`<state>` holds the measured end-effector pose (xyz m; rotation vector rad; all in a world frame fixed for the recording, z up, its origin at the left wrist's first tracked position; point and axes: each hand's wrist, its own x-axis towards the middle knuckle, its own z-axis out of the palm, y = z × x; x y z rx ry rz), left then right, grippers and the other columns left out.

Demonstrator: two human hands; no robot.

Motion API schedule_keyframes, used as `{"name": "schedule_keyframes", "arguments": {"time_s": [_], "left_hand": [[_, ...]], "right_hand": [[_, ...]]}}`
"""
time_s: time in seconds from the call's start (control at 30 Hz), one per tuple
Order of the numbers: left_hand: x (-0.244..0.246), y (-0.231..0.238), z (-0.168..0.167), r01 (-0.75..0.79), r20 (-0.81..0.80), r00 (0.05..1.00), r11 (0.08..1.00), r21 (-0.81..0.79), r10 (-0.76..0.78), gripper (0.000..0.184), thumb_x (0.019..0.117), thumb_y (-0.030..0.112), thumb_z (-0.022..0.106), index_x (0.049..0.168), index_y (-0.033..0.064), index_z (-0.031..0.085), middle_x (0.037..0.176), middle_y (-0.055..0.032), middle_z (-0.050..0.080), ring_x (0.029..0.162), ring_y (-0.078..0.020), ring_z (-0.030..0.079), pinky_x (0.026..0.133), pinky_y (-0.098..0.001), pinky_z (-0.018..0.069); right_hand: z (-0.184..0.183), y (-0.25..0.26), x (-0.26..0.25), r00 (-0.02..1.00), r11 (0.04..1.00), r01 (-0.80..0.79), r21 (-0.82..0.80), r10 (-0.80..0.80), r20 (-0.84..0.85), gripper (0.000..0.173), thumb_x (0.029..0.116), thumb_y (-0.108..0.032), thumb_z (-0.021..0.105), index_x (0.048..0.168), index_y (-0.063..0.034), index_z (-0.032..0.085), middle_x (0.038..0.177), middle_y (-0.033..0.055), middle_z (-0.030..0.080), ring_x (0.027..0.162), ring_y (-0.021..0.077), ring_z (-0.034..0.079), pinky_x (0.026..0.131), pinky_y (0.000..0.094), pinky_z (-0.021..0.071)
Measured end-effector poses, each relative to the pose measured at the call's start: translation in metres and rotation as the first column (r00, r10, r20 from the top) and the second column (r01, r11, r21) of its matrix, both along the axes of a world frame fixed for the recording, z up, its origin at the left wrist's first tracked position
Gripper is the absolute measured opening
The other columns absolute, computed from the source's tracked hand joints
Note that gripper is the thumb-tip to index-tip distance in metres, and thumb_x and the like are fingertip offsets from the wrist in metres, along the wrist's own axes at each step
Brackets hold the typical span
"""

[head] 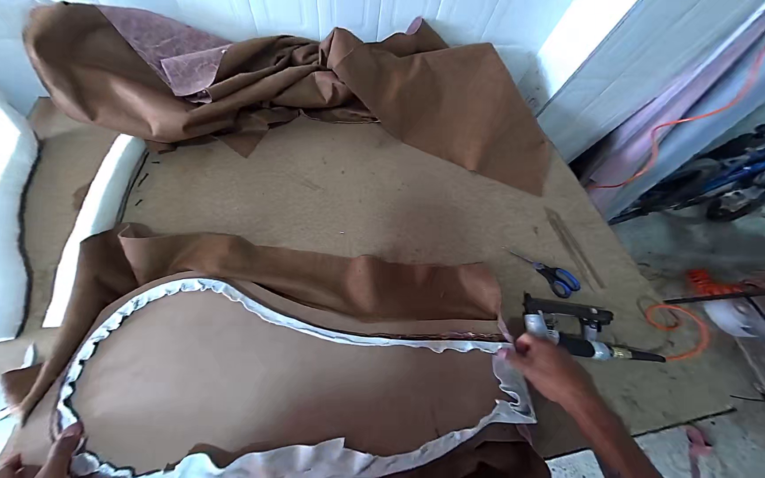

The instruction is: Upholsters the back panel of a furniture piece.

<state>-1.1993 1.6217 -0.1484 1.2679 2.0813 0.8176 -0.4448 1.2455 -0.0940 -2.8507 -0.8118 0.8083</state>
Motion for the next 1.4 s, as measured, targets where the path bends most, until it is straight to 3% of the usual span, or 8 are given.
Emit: {"name": "schedule_keyframes", "arguments": {"time_s": [0.13,0.3,0.6,0.8,0.93,1.07,1.23,1.4], "left_hand": [[-0.003,-0.014,-0.017,-0.028,-0.020,0.999,0.998,-0.055,0.027,0.089,0.0837,0.064,0.076,0.147,0.0073,0.049,0.123,-0.0157,0.068,0.106,-0.0213,0.069,0.092,-0.0450,0.0597],[0.010,-0.020,-0.015,-0.058,0.018,0.998,0.995,-0.076,0.059,0.082,0.0858,0.063,0.074,0.144,0.0106,0.052,0.117,-0.0139,0.070,0.101,-0.0229,0.071,0.087,-0.0488,0.0612],[0.033,-0.022,-0.006,-0.117,0.076,0.990,0.992,-0.036,0.119,0.067,0.0893,0.045,0.078,0.140,0.0092,0.055,0.108,-0.0130,0.070,0.093,-0.0212,0.070,0.081,-0.0461,0.0617],[0.025,-0.026,-0.012,-0.133,0.102,0.985,0.990,-0.039,0.136,0.065,0.0872,0.048,0.080,0.137,0.0136,0.058,0.110,-0.0094,0.072,0.095,-0.0201,0.072,0.083,-0.0471,0.0626],[0.029,-0.020,-0.009,-0.104,0.095,0.989,0.993,-0.061,0.110,0.069,0.0867,0.051,0.079,0.139,0.0129,0.056,0.114,-0.0115,0.071,0.101,-0.0226,0.071,0.088,-0.0506,0.0607],[0.026,-0.018,-0.004,-0.102,-0.023,0.995,0.990,-0.093,0.100,0.074,0.0851,0.057,0.078,0.141,0.0128,0.056,0.118,-0.0134,0.070,0.108,-0.0274,0.069,0.094,-0.0565,0.0571],[0.017,0.017,0.042,0.142,-0.354,0.927,0.989,0.033,-0.122,0.081,0.0782,0.054,0.084,0.144,0.0166,0.056,0.137,-0.0172,0.058,0.121,-0.0378,0.059,0.098,-0.0630,0.0517],[0.078,0.176,0.070,0.609,-0.361,0.713,0.786,-0.106,-0.601,0.058,0.0880,0.061,0.072,0.131,0.0223,0.068,0.133,-0.0044,0.066,0.127,-0.0254,0.061,0.106,-0.0561,0.0510]], "right_hand": [[0.036,0.116,-0.065,0.969,0.924,-0.246,0.293,0.243,0.047,0.058,0.0888,-0.063,0.069,0.128,-0.0205,0.067,0.125,0.0042,0.067,0.118,0.0240,0.064,0.101,0.0545,0.0535],[-0.018,0.212,-0.142,0.768,0.774,-0.617,0.144,0.632,-0.107,0.073,0.0887,-0.078,0.054,0.140,-0.0265,0.061,0.130,0.0031,0.062,0.123,0.0230,0.059,0.103,0.0479,0.0517],[-0.013,0.247,-0.133,0.755,0.783,-0.622,-0.006,0.598,-0.270,0.089,0.0614,-0.095,0.064,0.118,-0.0263,0.068,0.100,0.0045,0.072,0.096,0.0257,0.070,0.081,0.0593,0.0579],[0.033,0.246,-0.133,0.656,0.627,-0.755,0.194,0.730,0.194,0.073,0.0705,-0.084,0.069,0.109,-0.0225,0.073,0.104,0.0000,0.068,0.099,0.0217,0.066,0.084,0.0504,0.0578],[-0.009,0.246,-0.139,0.706,0.687,-0.705,0.176,0.703,0.086,0.075,0.0739,-0.076,0.073,0.122,-0.0189,0.071,0.122,0.0094,0.065,0.115,0.0305,0.062,0.095,0.0561,0.0551],[-0.021,0.298,-0.198,0.738,0.674,-0.632,0.381,0.674,0.033,0.069,0.0779,-0.081,0.065,0.116,-0.0246,0.073,0.124,0.0009,0.067,0.119,0.0209,0.062,0.100,0.0488,0.0547],[-0.022,0.385,-0.304,0.824,0.779,-0.509,0.366,0.564,-0.056,0.078,0.0840,-0.076,0.064,0.138,-0.0190,0.064,0.129,0.0115,0.066,0.122,0.0322,0.062,0.100,0.0601,0.0518],[-0.025,0.436,-0.351,0.877,0.848,-0.451,0.278,0.478,-0.036,0.081,0.0804,-0.080,0.064,0.131,-0.0169,0.066,0.114,0.0147,0.071,0.104,0.0371,0.068,0.085,0.0647,0.0552]]}}
